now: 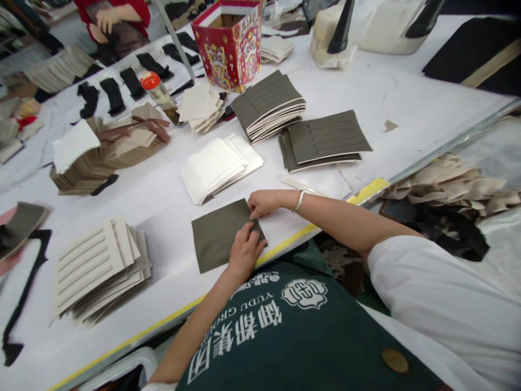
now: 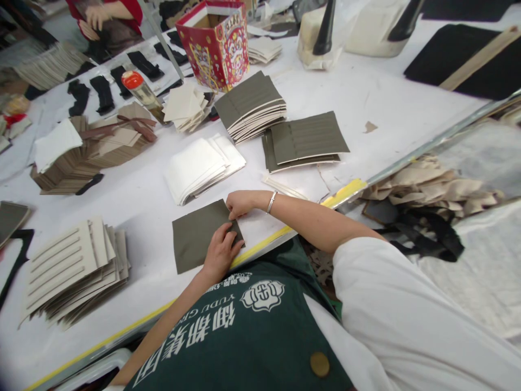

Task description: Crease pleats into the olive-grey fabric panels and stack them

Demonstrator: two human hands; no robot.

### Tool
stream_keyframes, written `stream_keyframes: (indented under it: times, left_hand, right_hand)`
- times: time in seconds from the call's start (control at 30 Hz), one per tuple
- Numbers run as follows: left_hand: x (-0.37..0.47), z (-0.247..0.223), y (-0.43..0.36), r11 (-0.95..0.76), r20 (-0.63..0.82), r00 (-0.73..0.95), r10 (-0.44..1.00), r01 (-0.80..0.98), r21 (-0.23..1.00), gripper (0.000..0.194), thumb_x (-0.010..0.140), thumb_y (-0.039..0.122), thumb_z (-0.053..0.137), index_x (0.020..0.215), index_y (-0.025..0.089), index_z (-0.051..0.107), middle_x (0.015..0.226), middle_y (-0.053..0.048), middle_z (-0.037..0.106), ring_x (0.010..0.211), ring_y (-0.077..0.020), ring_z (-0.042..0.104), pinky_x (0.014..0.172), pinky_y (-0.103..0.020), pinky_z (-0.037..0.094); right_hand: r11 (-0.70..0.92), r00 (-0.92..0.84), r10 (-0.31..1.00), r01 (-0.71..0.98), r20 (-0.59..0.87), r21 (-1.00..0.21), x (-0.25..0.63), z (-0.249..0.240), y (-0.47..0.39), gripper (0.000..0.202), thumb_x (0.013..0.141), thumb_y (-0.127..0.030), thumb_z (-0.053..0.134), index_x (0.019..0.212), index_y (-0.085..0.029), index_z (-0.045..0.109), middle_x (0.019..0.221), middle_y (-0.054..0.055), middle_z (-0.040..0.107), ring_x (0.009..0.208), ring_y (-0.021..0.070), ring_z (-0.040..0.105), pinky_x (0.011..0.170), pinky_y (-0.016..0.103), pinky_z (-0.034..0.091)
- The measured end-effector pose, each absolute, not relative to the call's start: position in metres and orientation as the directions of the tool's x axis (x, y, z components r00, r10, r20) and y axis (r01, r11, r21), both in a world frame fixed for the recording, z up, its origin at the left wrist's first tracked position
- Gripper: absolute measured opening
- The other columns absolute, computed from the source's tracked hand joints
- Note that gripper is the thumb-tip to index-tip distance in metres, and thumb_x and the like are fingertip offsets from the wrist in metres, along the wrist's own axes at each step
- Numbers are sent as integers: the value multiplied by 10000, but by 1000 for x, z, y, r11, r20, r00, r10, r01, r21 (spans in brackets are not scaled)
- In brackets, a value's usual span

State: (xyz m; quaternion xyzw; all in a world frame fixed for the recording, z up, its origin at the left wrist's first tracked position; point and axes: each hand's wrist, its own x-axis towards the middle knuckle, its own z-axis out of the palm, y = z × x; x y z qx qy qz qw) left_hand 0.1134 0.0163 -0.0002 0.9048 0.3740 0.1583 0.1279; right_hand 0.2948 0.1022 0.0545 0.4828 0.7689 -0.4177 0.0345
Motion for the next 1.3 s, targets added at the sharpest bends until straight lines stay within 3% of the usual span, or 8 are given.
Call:
stream_keyframes:
  times: [0.27,0.53,0.77,0.93,1.07,1.2,1.3]
  left_hand:
    - [116,7,17,-702,120,701,703,654,283,136,846,304,522,833,172,551,1199,-119,521,931,-224,523,827,-400,470]
    - [118,13,19,-703,63,718,693,654,280,116,829,283,550,822,167,548,1206,-124,531,935,-230,530,833,-399,452]
    - [119,16,22,-715,45,732,679,646,268,128,826,276,554,849,151,544,1188,-127,536,936,-229,528,839,-390,453]
    - [118,15,23,-690,37,719,694,650,319,194,811,272,574,951,148,525,1167,-127,539,983,-241,528,857,-400,455]
    - [120,16,26,-657,16,696,718,670,346,304,787,261,599,1046,146,491,1277,-164,457,1077,-268,509,903,-431,437]
    - [122,19,32,-639,-68,707,704,672,373,304,763,243,618,1024,152,492,1341,-179,400,1092,-278,516,906,-454,438]
    - [123,22,35,-627,-88,709,700,669,399,289,753,236,625,1001,162,496,1347,-176,398,1113,-285,510,901,-466,441]
  right_hand:
    - [188,-514,737,780,-439,-597,294,45,101,205,642,-207,544,747,-99,683,550,12,624,479,101,488,493,216,328]
    - [225,-515,732,801,-447,-554,293,46,103,202,654,-234,555,742,-99,677,541,17,616,458,97,471,480,214,321]
    - [127,-468,767,781,-439,-611,299,47,116,233,700,-297,567,753,-93,666,552,20,620,445,84,463,469,202,321]
    - [120,-461,779,775,-426,-620,298,44,115,191,673,-237,562,751,-101,671,554,16,631,453,89,484,491,202,336]
    - [136,-470,778,773,-416,-619,297,41,117,198,658,-233,564,760,-100,670,571,24,637,457,94,496,494,202,346]
    - [117,-447,803,766,-394,-632,302,41,125,244,692,-307,562,750,-97,672,566,34,634,450,94,485,497,206,356]
    - [70,-411,822,759,-394,-647,305,41,131,228,706,-280,543,751,-100,677,568,32,636,437,84,471,491,201,359]
